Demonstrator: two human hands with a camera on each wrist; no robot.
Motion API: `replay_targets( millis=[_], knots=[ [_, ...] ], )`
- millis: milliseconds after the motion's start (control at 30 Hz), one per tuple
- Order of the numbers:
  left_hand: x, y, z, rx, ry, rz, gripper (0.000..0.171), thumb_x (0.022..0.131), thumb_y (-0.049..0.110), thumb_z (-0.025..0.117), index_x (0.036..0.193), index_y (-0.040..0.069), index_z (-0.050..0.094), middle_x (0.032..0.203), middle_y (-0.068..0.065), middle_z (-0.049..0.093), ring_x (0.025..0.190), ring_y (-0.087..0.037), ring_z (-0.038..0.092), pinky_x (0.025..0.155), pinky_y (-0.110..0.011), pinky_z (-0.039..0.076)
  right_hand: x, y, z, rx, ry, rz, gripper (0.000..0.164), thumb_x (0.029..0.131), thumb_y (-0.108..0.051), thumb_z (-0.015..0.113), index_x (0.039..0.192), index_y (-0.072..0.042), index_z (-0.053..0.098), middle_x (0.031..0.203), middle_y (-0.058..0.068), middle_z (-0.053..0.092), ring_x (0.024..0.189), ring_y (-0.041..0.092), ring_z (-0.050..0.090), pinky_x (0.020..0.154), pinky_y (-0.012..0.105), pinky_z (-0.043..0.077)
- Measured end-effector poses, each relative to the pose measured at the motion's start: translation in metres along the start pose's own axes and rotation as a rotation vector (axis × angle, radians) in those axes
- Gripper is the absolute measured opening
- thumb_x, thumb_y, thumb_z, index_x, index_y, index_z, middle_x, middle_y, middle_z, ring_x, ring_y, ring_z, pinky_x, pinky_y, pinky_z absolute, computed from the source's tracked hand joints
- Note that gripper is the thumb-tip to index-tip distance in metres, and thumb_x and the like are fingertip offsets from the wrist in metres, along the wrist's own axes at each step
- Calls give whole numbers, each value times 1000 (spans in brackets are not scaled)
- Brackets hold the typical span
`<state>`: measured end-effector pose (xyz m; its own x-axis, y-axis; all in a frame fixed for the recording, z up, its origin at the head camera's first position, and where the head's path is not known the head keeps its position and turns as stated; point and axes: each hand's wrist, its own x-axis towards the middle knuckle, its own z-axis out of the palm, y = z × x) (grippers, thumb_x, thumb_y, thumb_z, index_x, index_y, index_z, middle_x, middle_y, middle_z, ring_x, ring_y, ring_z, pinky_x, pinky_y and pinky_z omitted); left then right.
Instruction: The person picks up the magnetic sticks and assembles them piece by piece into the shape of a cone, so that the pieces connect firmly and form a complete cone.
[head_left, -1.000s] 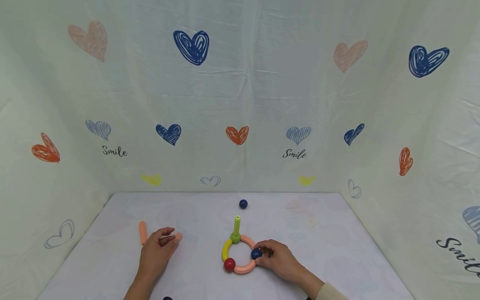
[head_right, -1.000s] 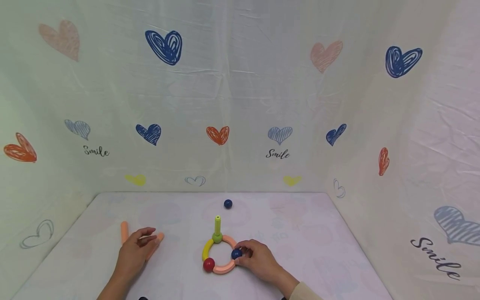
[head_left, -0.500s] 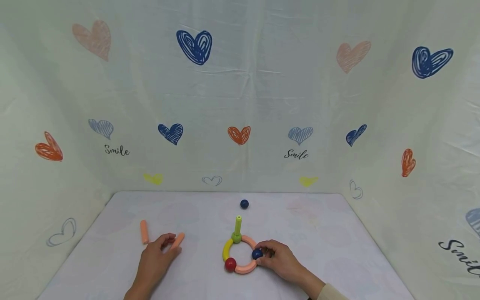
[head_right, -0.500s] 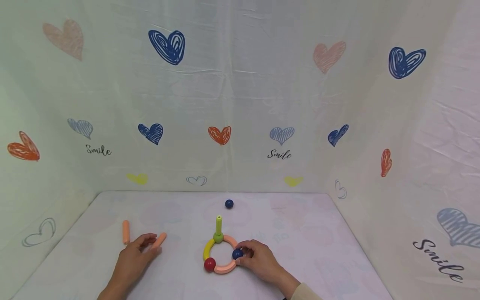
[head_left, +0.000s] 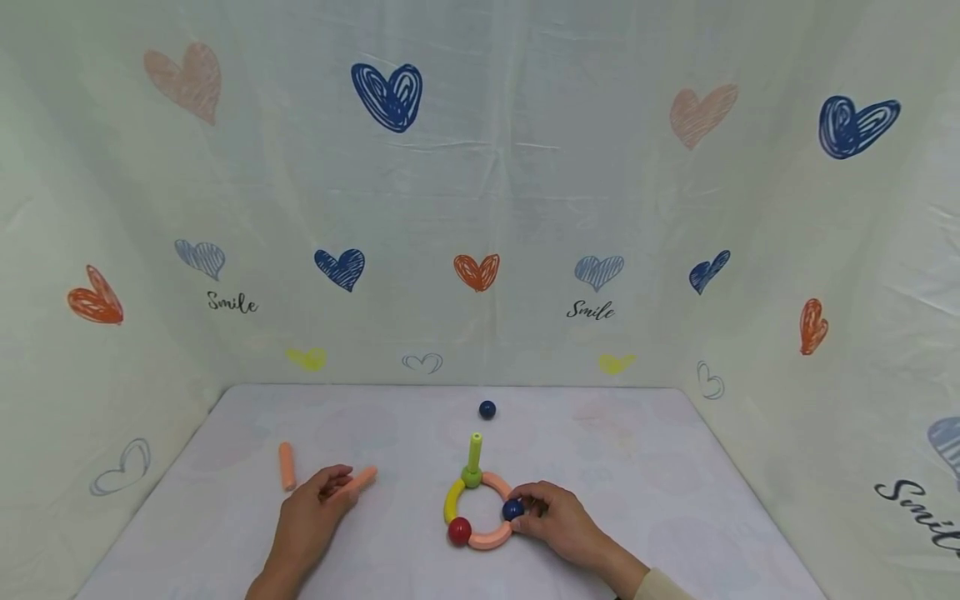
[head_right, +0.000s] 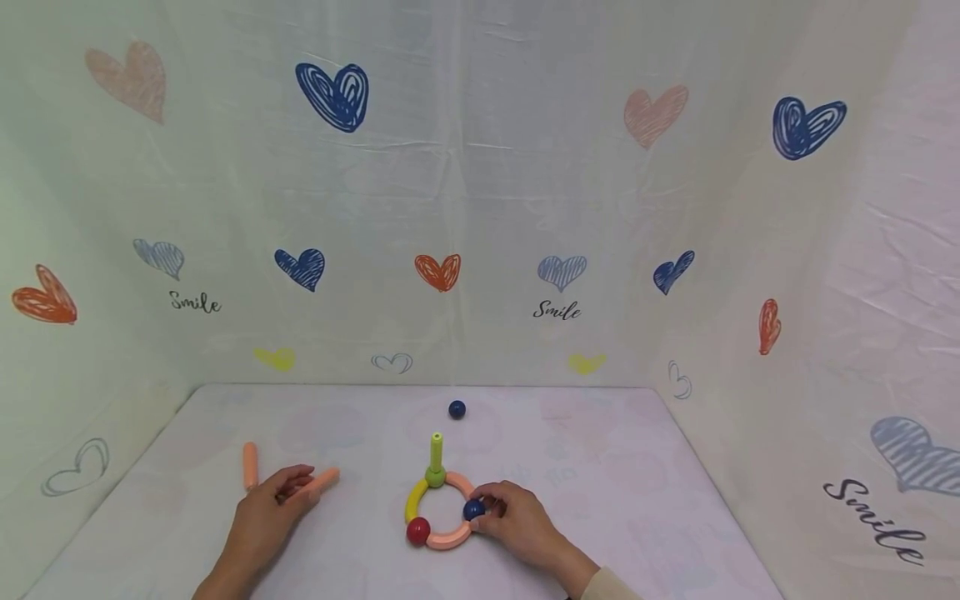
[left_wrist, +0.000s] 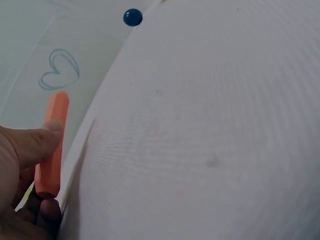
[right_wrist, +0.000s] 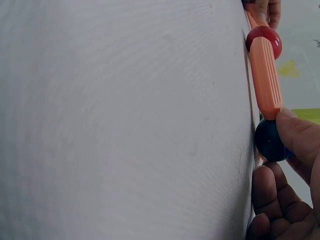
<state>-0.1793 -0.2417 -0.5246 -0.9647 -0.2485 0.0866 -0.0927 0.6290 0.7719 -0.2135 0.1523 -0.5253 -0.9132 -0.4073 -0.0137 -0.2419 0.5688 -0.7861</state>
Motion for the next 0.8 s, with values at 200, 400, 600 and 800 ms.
replay_targets(
  millis=[200, 400, 600, 800],
  knots=[
    [-1, 1, -1, -86, 12, 20, 39, 98, 17, 76, 136, 9, 70, 112, -6, 75, 93, -9, 64, 76, -21, 52, -1, -1, 0, -1, -1, 1, 30, 91, -30, 84, 118, -20, 75, 98, -6, 65, 83, 7, 55, 71, 22, 45],
    [-2, 3, 1, -134, 19, 13, 38, 99, 15, 74, 137, 12, 70, 121, -7, 74, 97, -4, 61, 79, -20, 53, -1, -2, 0, 3, -6, 11, 31, 90, -30, 84, 118, -20, 75, 98, -6, 65, 83, 8, 55, 71, 23, 45],
    [-2, 9, 5, -166, 23, -9, 37, 100, 19, 75, 136, 11, 70, 130, -10, 73, 113, -18, 67, 83, -19, 53, -1, -2, 0, -5, 0, -3, 31, 91, -30, 84, 118, -20, 75, 98, -6, 65, 83, 6, 55, 71, 22, 45],
    [-3, 21, 12, -217, 6, -33, 41, 100, 19, 75, 138, 7, 67, 133, -12, 72, 124, -29, 67, 88, -15, 52, 0, -1, 0, -8, 0, -7, 33, 91, -32, 84, 119, -19, 75, 98, -6, 65, 84, 6, 55, 71, 22, 45]
  ],
)
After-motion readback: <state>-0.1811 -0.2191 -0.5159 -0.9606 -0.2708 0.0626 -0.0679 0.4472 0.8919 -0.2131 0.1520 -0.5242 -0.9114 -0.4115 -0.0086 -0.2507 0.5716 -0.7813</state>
